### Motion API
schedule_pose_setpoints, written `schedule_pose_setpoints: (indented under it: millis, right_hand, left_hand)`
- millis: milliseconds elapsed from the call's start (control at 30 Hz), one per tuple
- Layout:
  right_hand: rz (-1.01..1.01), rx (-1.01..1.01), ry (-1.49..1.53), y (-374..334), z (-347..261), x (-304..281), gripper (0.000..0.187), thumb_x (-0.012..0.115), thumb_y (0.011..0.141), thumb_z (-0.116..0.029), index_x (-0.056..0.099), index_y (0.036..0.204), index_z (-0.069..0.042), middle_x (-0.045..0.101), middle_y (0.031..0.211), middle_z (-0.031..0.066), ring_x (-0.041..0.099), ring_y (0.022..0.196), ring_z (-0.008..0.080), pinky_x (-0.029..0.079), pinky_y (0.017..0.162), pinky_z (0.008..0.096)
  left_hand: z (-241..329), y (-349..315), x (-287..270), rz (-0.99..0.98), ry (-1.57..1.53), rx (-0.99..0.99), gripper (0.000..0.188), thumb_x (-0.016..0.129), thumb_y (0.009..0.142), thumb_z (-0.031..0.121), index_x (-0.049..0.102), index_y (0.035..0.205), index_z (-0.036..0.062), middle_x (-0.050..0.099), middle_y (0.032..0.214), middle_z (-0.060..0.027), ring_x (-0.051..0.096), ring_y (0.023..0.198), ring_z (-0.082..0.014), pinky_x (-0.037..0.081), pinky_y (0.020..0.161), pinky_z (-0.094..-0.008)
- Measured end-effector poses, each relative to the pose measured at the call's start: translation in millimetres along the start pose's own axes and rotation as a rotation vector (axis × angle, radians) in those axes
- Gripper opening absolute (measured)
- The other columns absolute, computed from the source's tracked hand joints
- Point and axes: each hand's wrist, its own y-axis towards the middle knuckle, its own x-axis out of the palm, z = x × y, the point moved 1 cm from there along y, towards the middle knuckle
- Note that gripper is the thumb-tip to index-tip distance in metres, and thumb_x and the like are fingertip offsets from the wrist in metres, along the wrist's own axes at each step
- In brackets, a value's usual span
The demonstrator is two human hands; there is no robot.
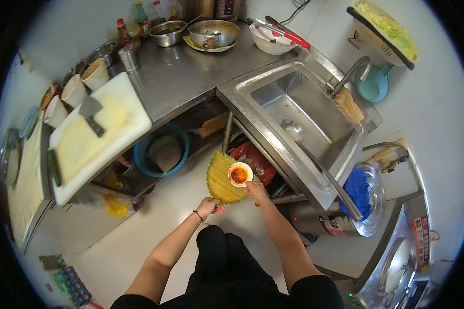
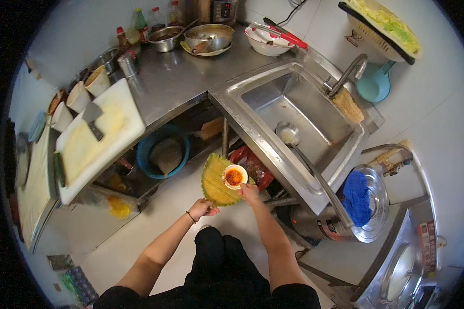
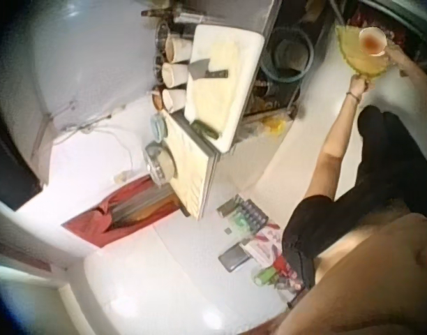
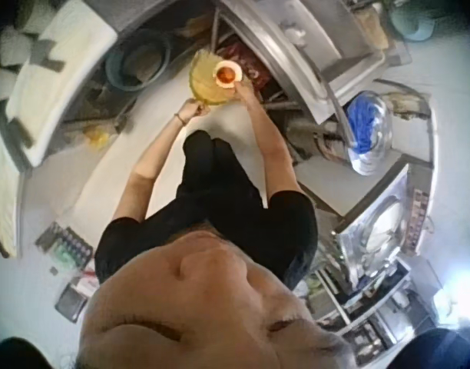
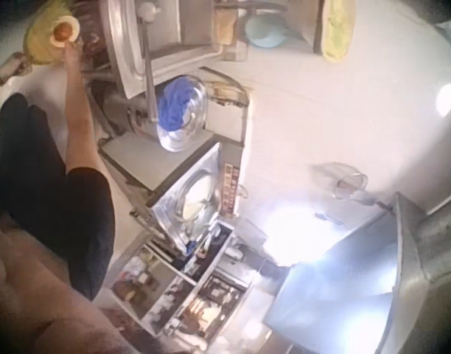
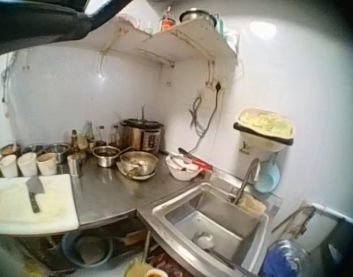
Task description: The person cleans a dining table by removing a small bowl and wiping the surface with a blue cloth. They then return to the kitchen area, place the bowl and a leaf-shaped tray in the sink, and wash both items with a sponge under running water.
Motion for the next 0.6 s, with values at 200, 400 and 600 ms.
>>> schedule_pose_setpoints:
  millis: [200,400,600]
  right_hand:
    - [0.417,0.057,-0.427,103,14,-35,0.025,0.053,0.074,-0.027,0.059,0.062,-0.005,0.056,0.056,0.0080,0.052,0.050,0.0173,0.043,0.048,0.0328]
    - [0.941,-0.319,-1.254,192,32,-60,0.033,0.047,0.075,-0.037,0.064,0.079,-0.009,0.062,0.081,0.0127,0.059,0.074,0.0288,0.048,0.067,0.0391]
    - [0.495,-0.512,-1.688,219,34,-46,0.017,0.048,0.076,-0.012,0.057,0.086,-0.003,0.062,0.071,0.0104,0.061,0.066,0.0240,0.049,0.058,0.0384]
  left_hand:
    - [-17,76,-33,-0.066,0.020,0.001,0.027,0.037,0.084,0.012,0.045,0.095,-0.0115,0.060,0.080,-0.0177,0.059,0.065,-0.0171,0.051,0.061,-0.0250]
    - [-35,124,-60,-0.160,0.028,0.052,0.022,0.042,0.083,0.012,0.045,0.087,-0.0091,0.060,0.080,-0.0196,0.060,0.067,-0.0201,0.051,0.065,-0.0281]
    - [-36,134,-69,-0.147,0.014,0.058,0.025,0.039,0.084,0.010,0.045,0.093,-0.0124,0.060,0.080,-0.0190,0.060,0.069,-0.0211,0.050,0.068,-0.0278]
